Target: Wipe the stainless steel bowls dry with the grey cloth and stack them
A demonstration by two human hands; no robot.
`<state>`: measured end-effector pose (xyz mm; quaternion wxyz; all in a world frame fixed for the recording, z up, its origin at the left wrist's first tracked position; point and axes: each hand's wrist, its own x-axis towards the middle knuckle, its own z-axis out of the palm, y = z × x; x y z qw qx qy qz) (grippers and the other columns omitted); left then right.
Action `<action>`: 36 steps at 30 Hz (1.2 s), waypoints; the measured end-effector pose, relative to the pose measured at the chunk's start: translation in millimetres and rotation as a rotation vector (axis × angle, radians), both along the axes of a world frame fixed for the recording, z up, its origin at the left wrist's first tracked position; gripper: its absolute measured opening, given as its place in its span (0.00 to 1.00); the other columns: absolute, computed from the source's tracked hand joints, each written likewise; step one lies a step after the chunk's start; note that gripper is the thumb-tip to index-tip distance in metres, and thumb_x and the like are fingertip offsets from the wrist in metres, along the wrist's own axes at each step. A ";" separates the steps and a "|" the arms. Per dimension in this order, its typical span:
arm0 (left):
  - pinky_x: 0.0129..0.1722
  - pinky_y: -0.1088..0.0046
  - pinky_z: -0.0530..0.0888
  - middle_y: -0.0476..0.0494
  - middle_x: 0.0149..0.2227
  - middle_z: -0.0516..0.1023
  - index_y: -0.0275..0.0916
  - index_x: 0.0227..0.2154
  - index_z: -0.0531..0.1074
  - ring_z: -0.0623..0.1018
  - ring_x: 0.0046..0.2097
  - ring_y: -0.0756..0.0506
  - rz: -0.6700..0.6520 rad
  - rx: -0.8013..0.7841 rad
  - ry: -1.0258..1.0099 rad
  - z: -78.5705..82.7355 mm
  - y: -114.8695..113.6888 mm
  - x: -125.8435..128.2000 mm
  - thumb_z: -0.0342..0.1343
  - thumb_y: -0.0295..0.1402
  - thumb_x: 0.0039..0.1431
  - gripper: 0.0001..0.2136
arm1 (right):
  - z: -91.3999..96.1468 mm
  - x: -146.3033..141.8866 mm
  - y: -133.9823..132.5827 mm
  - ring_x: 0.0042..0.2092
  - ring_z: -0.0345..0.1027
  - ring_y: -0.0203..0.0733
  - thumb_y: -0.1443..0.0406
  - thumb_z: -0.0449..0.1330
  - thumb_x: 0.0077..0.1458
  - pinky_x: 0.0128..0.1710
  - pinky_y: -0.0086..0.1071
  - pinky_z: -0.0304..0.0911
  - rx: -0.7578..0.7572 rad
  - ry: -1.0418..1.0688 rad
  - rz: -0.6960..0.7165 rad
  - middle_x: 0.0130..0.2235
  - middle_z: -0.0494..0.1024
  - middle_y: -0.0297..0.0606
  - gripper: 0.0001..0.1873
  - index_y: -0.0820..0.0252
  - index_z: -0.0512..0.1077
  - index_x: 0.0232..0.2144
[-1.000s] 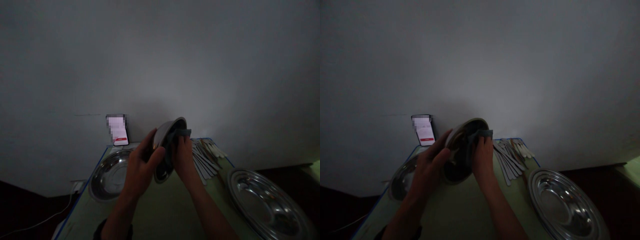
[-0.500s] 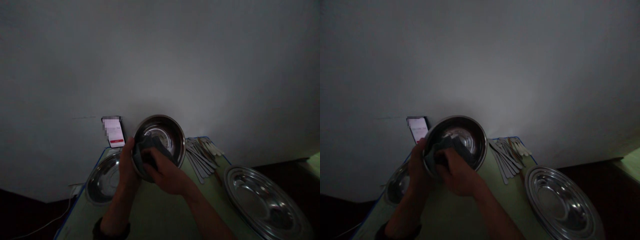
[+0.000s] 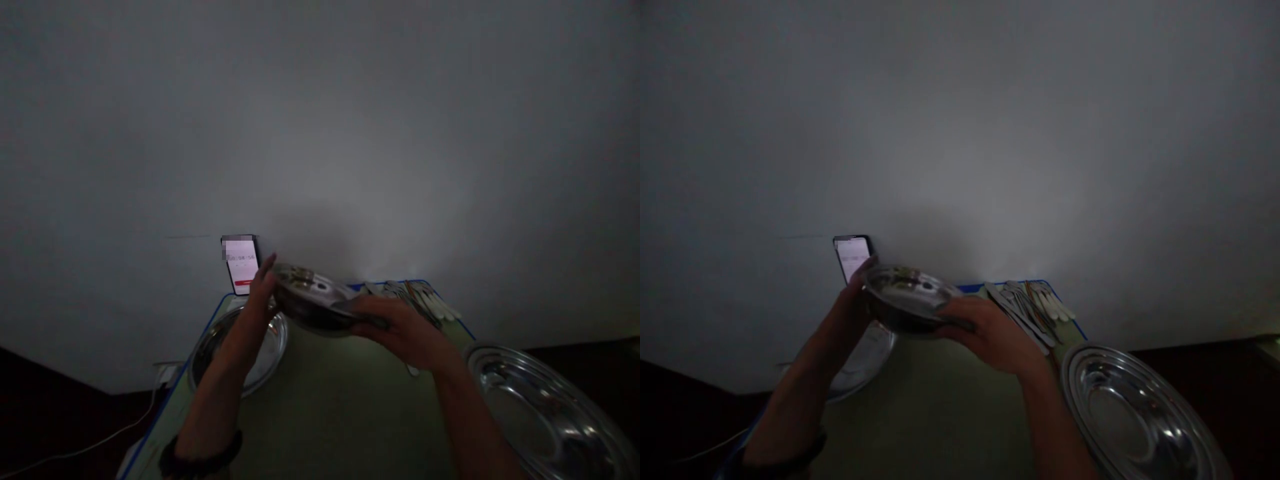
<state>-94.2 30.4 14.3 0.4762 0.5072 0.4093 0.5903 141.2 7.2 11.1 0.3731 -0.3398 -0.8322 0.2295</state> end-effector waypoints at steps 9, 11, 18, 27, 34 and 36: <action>0.23 0.74 0.62 0.50 0.18 0.68 0.40 0.17 0.71 0.63 0.23 0.49 0.081 0.010 0.172 -6.4 3.3 -7.9 0.59 0.54 0.50 0.21 | -17.2 18.2 15.5 0.36 0.72 0.42 0.44 0.54 0.56 0.36 0.32 0.67 -0.267 0.439 -0.302 0.32 0.80 0.36 0.26 0.59 0.77 0.37; 0.25 0.74 0.63 0.50 0.19 0.71 0.39 0.19 0.72 0.66 0.24 0.49 0.142 0.000 0.188 -1.2 0.7 -3.5 0.58 0.50 0.53 0.19 | -8.7 10.7 14.7 0.39 0.72 0.42 0.48 0.51 0.61 0.40 0.33 0.67 -0.145 0.470 -0.465 0.36 0.80 0.37 0.24 0.59 0.76 0.40; 0.23 0.73 0.61 0.51 0.17 0.68 0.40 0.17 0.69 0.65 0.23 0.48 0.347 0.040 0.410 11.1 -9.5 11.2 0.53 0.46 0.57 0.18 | 14.5 -29.8 -29.0 0.55 0.69 0.47 0.60 0.47 0.66 0.53 0.44 0.67 0.318 0.375 -0.596 0.54 0.76 0.42 0.20 0.54 0.70 0.55; 0.25 0.72 0.65 0.48 0.19 0.71 0.41 0.17 0.68 0.69 0.25 0.46 0.206 0.135 0.463 23.9 -34.2 21.9 0.51 0.47 0.57 0.19 | 12.2 -65.5 -43.1 0.67 0.51 0.45 0.65 0.50 0.65 0.66 0.50 0.52 0.416 -0.088 -0.223 0.65 0.64 0.37 0.23 0.56 0.62 0.61; 0.17 0.75 0.57 0.53 0.15 0.62 0.40 0.14 0.66 0.60 0.19 0.52 0.298 0.125 0.347 28.1 -40.3 13.9 0.55 0.47 0.56 0.21 | -7.6 -50.6 -9.6 0.69 0.47 0.45 0.60 0.45 0.67 0.66 0.53 0.48 0.286 0.320 -0.420 0.67 0.57 0.37 0.26 0.52 0.55 0.65; 0.16 0.76 0.58 0.54 0.14 0.61 0.40 0.13 0.65 0.60 0.18 0.53 0.383 0.032 0.078 29.3 -36.8 12.7 0.57 0.46 0.56 0.22 | -17.5 -53.6 0.4 0.68 0.48 0.41 0.59 0.41 0.68 0.66 0.48 0.50 0.195 0.453 -0.450 0.67 0.58 0.38 0.26 0.53 0.52 0.66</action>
